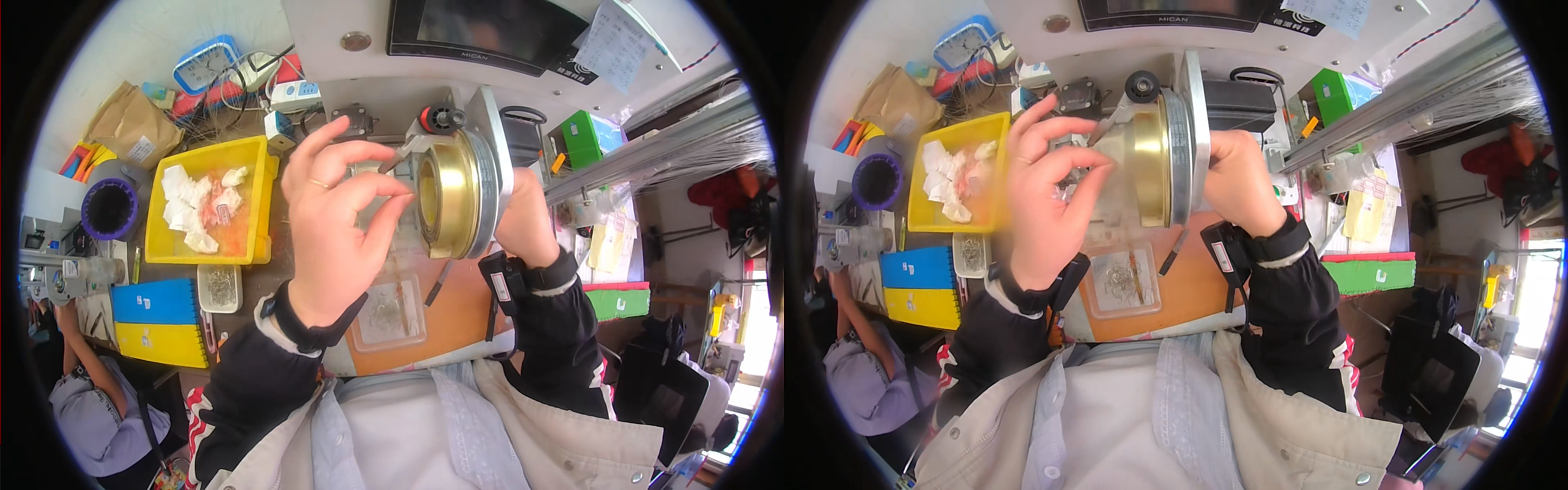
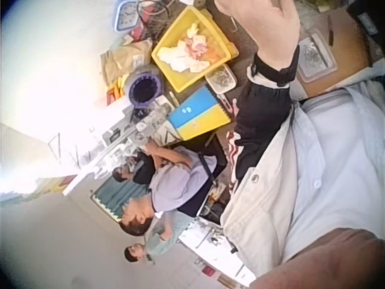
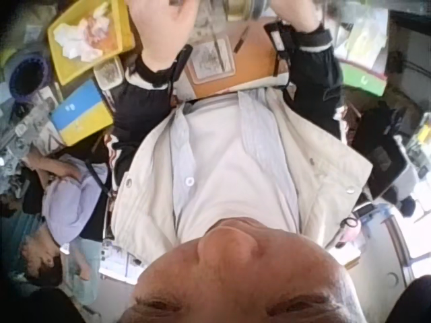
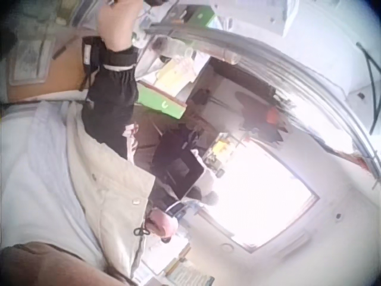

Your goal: The recorder uses tools to assemble small metal components at a workstation.

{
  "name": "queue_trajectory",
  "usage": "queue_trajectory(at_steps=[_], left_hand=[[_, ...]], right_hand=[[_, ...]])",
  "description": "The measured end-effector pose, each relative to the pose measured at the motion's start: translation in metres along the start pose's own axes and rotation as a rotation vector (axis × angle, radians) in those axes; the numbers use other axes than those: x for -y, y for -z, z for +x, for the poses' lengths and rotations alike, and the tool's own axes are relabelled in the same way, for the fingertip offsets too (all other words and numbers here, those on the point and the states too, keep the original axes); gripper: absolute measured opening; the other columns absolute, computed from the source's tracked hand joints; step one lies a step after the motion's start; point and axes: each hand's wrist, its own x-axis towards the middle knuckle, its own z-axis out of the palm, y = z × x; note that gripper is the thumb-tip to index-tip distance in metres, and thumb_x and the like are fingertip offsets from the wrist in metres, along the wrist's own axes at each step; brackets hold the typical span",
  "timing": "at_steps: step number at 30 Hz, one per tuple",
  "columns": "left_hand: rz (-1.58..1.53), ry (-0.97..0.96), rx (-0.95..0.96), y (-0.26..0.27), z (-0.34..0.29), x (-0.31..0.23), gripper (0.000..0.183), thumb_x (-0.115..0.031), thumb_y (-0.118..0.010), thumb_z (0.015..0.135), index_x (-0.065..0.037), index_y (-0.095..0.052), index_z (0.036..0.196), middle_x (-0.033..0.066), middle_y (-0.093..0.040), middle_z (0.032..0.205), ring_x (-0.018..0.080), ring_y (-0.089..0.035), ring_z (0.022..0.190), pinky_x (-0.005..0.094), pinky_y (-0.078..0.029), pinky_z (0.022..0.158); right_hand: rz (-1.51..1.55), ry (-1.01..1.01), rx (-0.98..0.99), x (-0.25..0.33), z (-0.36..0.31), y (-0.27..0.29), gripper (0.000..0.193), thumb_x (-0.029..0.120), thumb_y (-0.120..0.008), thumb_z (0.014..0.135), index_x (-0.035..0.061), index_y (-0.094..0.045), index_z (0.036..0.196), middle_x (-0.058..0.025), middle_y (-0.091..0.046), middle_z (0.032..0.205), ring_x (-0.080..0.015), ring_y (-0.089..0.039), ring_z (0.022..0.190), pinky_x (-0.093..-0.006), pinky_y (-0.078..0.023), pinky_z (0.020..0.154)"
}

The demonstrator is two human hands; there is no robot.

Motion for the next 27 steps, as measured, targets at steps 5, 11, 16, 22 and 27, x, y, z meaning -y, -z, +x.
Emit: queue_trajectory(at_steps=[5,11,16,22,27], left_hand=[[0.077,0.023,-0.052,0.037,-0.010,0.014,0.011,-0.003,-0.076,0.069,-0.009,-0.069,0.076,0.0055,-0.064,0.099,0.0331,-0.051,0.120,0.0438,-0.039,0.097],[-0.020,0.243,-0.027,0.053,-0.026,0.050,0.008,-0.008,-0.075,0.076,-0.005,-0.069,0.080,0.0082,-0.064,0.101,0.0327,-0.053,0.118,0.0420,-0.038,0.100],[0.024,0.199,-0.043,0.048,-0.028,0.067,0.009,-0.006,-0.075,0.077,-0.004,-0.069,0.083,0.0104,-0.066,0.100,0.0291,-0.058,0.110,0.0375,-0.042,0.096],[-0.439,0.492,0.192,0.068,-0.020,0.085,0.015,-0.014,-0.068,0.089,0.000,-0.066,0.094,-0.0001,-0.064,0.100,0.0072,-0.055,0.099,0.0230,-0.040,0.090],[-0.584,0.614,0.359,0.071,-0.018,0.111,0.017,-0.013,-0.066,0.089,0.002,-0.065,0.098,0.0009,-0.064,0.100,0.0076,-0.055,0.097,0.0226,-0.038,0.091]], right_hand=[[-0.190,-0.054,-0.195,0.013,-0.021,0.013,0.014,-0.002,-0.067,0.078,0.0008,-0.072,0.091,-0.0035,-0.067,0.072,-0.0058,-0.055,0.060,-0.0229,-0.044,0.056],[-0.176,-0.036,-0.334,0.015,-0.039,0.015,0.011,0.000,-0.073,0.081,-0.0002,-0.073,0.091,-0.0027,-0.070,0.077,-0.0048,-0.058,0.065,-0.0205,-0.045,0.059],[-0.240,-0.035,-0.408,0.017,-0.037,0.010,0.009,0.003,-0.072,0.083,-0.0003,-0.074,0.091,-0.0036,-0.071,0.078,-0.0044,-0.059,0.065,-0.0197,-0.044,0.058],[-0.380,0.053,-0.375,0.023,-0.036,0.015,0.016,0.001,-0.071,0.085,-0.0037,-0.072,0.100,-0.0030,-0.071,0.084,-0.0042,-0.061,0.074,-0.0176,-0.047,0.066],[-0.252,0.129,-0.416,0.005,-0.038,0.013,0.016,0.002,-0.072,0.085,-0.0035,-0.072,0.100,-0.0031,-0.071,0.083,-0.0048,-0.062,0.074,-0.0175,-0.047,0.066]])
